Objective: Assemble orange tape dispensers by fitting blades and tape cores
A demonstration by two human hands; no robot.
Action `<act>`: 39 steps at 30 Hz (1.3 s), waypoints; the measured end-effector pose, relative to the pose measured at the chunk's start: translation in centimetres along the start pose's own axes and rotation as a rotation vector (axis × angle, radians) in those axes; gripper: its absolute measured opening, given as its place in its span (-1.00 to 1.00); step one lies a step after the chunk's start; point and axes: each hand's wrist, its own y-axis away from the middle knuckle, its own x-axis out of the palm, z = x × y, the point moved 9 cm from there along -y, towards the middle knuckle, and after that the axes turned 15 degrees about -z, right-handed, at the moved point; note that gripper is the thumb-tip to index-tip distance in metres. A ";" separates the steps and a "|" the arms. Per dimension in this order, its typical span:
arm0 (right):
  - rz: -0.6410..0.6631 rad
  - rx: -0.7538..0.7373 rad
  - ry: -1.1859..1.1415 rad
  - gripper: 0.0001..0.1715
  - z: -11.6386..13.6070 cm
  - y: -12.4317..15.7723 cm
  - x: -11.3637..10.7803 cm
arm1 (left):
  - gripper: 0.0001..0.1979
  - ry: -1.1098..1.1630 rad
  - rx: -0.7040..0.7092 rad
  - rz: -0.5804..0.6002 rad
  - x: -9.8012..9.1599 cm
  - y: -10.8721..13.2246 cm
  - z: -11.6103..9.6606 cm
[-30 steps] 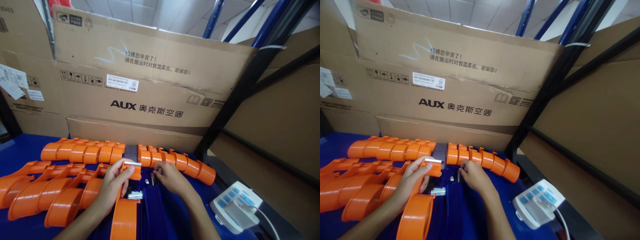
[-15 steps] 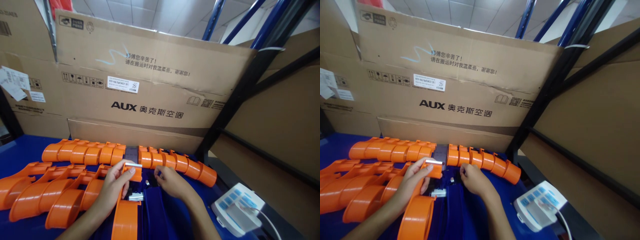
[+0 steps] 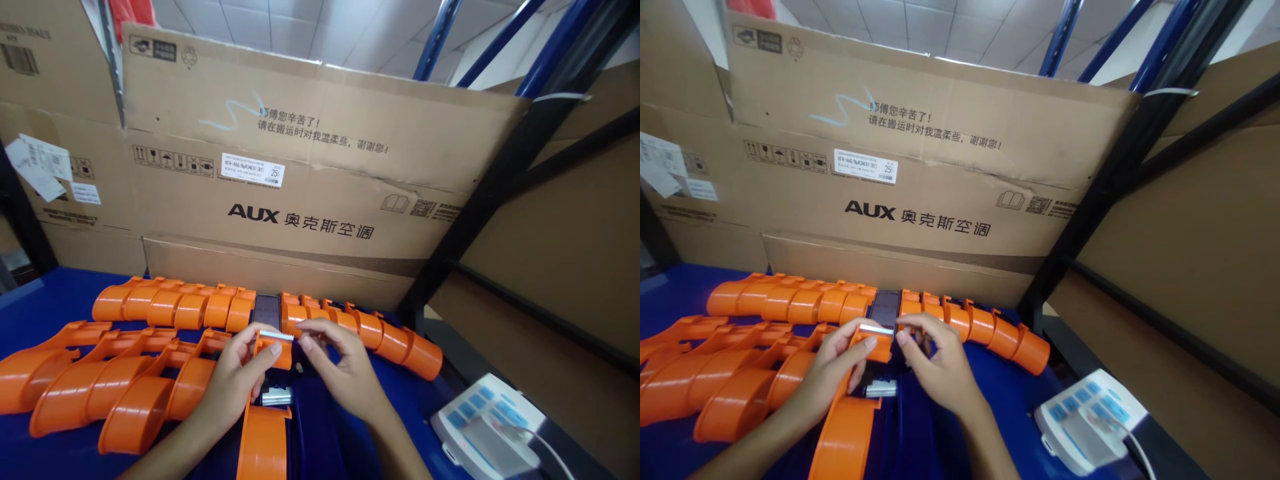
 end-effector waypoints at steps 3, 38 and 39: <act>0.035 -0.024 -0.008 -0.82 1.0 0.6 1.7 | -0.62 -0.026 0.001 0.028 -0.1 0.4 0.5; 0.196 0.148 0.303 -0.74 -5.2 -0.4 -2.6 | -0.68 0.017 0.034 -0.040 -2.0 -0.8 0.3; 0.239 0.166 0.293 -0.77 -5.6 -0.1 -2.3 | -0.68 0.017 0.036 -0.039 -2.0 -0.8 0.2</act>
